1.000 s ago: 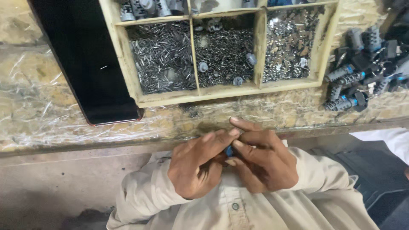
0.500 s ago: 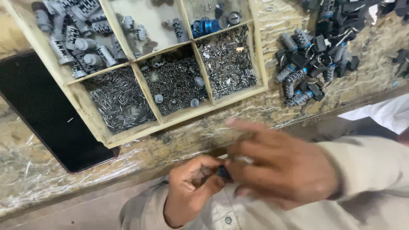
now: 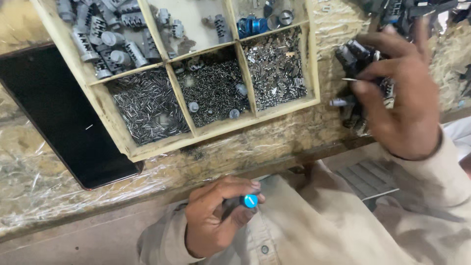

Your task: The person assembles small key cylinders by hand, inserting pins and components into a cylindrical housing and using a small tool to press parts into place. The person repeats this process for multiple units, placing finished assemblies on the workbench.

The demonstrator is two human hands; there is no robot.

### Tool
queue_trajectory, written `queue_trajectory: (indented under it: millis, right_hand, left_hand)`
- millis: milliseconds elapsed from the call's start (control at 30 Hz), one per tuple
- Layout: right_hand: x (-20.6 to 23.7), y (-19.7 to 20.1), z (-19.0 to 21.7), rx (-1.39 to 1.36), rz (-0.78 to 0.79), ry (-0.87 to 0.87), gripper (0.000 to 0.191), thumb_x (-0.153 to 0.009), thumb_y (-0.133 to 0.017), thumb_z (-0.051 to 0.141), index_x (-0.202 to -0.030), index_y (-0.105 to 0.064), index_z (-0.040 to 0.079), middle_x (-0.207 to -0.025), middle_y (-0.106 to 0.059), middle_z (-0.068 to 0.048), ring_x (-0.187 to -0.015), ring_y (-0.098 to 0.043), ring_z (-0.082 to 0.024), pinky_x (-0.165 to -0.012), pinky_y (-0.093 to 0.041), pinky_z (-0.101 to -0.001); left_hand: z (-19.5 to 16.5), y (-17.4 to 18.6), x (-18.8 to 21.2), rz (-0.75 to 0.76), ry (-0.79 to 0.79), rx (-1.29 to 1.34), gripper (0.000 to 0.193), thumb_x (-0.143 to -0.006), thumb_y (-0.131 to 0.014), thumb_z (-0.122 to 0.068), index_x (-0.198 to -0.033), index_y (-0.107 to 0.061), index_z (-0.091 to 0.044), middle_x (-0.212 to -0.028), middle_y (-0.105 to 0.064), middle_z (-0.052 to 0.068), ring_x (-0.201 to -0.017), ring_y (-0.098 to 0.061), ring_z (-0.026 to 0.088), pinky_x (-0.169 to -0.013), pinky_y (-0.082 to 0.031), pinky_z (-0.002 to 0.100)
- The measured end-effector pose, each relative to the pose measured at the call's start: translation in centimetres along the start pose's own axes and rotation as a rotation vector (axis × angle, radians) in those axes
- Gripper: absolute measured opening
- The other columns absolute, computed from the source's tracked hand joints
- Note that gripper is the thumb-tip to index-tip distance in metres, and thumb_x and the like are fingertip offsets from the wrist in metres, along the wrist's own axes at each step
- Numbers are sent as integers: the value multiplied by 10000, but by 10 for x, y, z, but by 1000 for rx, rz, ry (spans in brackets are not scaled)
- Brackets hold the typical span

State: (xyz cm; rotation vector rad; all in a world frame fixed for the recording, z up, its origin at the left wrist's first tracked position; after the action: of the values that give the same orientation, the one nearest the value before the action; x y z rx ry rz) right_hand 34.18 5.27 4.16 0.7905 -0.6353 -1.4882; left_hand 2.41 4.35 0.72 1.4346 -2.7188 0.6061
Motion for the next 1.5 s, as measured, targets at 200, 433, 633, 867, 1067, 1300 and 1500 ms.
queue_trajectory:
  millis: [200, 433, 633, 867, 1067, 1300, 1500]
  right_hand:
    - [0, 2, 61, -850, -175, 128, 381, -875, -662, -31, -1229, -522, -45, -1144, -602, -172, -1109, -564, -335, -1054, -343, -581]
    - [29, -84, 109, -585, 267, 172, 616, -805, -680, -85, -1386, -476, -73, -876, -648, -104, -810, -637, -203, -890, -521, -496]
    - [28, -77, 122, -754, 167, 251, 637, -808, -605, -143, -1395, -391, -19, -855, -662, -43, -757, -697, -284, -726, -609, -428]
    - [36, -102, 114, -730, 333, 441, 501, -821, -682, -107, -1250, -430, -47, -799, -536, -65, -634, -558, -263, -638, -506, -496]
    - [-1, -98, 148, -631, 532, 434, 413, -909, -668, 23, -1261, -453, 1, -942, -616, -143, -780, -628, -318, -696, -503, -472]
    - [-127, -55, 153, 394, 338, 465, 316, -909, -666, 60, -1192, -542, -4, -945, -660, -130, -808, -649, -286, -819, -499, -463]
    - [-114, -51, 135, 524, 284, 500, 260, -925, -656, 75, -1169, -638, -12, -928, -665, -118, -819, -651, -277, -992, -473, -491]
  left_hand:
    - [-13, 0, -5, -6, -137, -234, 187, -1029, -685, -55, -1201, -644, 6, -1174, -757, 163, -1059, -788, 265, -919, -648, 321]
    - [-22, 13, -4, -19, -282, -381, 246, -1062, -658, -9, -1289, -563, -6, -1262, -707, 175, -1126, -747, 301, -931, -623, 337]
    - [-26, 16, 2, -7, -369, -516, 389, -960, -728, 72, -1305, -566, -7, -1218, -690, 170, -1056, -757, 312, -894, -647, 375]
    - [-33, 11, 1, 87, -481, -700, 527, -854, -736, 109, -1335, -528, 57, -1221, -650, 231, -1031, -736, 357, -842, -644, 424]
    - [-34, 11, 6, 47, -375, -696, 621, -926, -767, 65, -1457, -445, 60, -1260, -677, 235, -1047, -771, 350, -868, -663, 404]
    - [-22, 23, 12, -115, -286, -383, 1114, -922, -830, -257, -1568, 39, 5, -1549, -435, 307, -1157, -753, 321, -921, -638, 375]
    - [-11, 28, 17, -165, -199, -311, 1108, -921, -872, -245, -1660, -86, 9, -1513, -594, 249, -1145, -778, 285, -941, -672, 356]
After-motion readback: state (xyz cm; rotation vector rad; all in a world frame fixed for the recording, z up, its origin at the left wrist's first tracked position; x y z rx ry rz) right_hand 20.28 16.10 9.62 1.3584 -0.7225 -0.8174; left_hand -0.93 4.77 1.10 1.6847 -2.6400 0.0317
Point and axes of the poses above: each hand's wrist, its own x-axis away from the middle knuckle, its own y-axis out of the back of the hand, z = x × y, the point moved 7 cm from there along -x, towards the middle knuckle
